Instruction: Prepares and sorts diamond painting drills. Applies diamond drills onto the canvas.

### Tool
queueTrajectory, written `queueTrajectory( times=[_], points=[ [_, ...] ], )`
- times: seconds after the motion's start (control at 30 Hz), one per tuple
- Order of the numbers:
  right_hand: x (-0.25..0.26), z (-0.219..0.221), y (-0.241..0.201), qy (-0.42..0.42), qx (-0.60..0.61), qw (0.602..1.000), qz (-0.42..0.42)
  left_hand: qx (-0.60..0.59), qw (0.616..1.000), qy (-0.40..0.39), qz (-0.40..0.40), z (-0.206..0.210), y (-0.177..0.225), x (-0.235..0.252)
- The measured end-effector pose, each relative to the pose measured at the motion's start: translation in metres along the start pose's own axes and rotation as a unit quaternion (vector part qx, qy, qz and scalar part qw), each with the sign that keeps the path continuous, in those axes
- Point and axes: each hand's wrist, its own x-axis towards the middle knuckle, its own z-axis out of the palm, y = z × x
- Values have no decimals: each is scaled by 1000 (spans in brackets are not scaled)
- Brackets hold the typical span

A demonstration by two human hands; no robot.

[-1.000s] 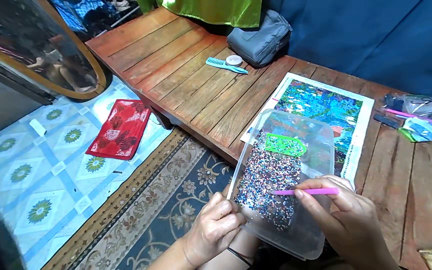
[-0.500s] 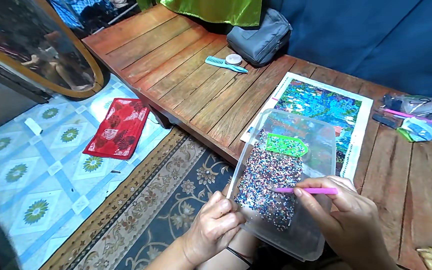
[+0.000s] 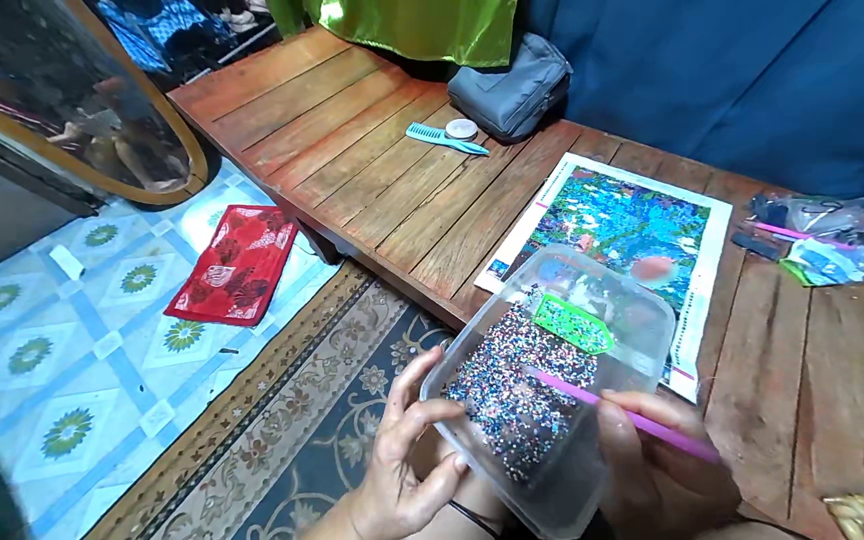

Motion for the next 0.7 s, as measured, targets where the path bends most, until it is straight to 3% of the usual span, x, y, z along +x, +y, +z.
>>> queueTrajectory(
  times=[0.2, 0.3, 0.37, 0.47, 0.7],
  points=[
    [-9, 3, -10, -1, -21, 999, 37, -183, 963, 95, -173, 18, 14, -5],
    [-16, 5, -15, -7, -19, 998, 53, -276, 885, 175, -333, 27, 30, 3],
    [-19, 4, -22, -19, -20, 997, 70, -318, 841, 195, -392, 29, 38, 7],
    [-21, 4, -29, -29, -15, 996, 84, -365, 813, 192, -410, 30, 44, 9],
    [-9, -2, -42, -67, 39, 987, 140, -393, 792, 183, -429, 22, 35, 15]
  ],
)
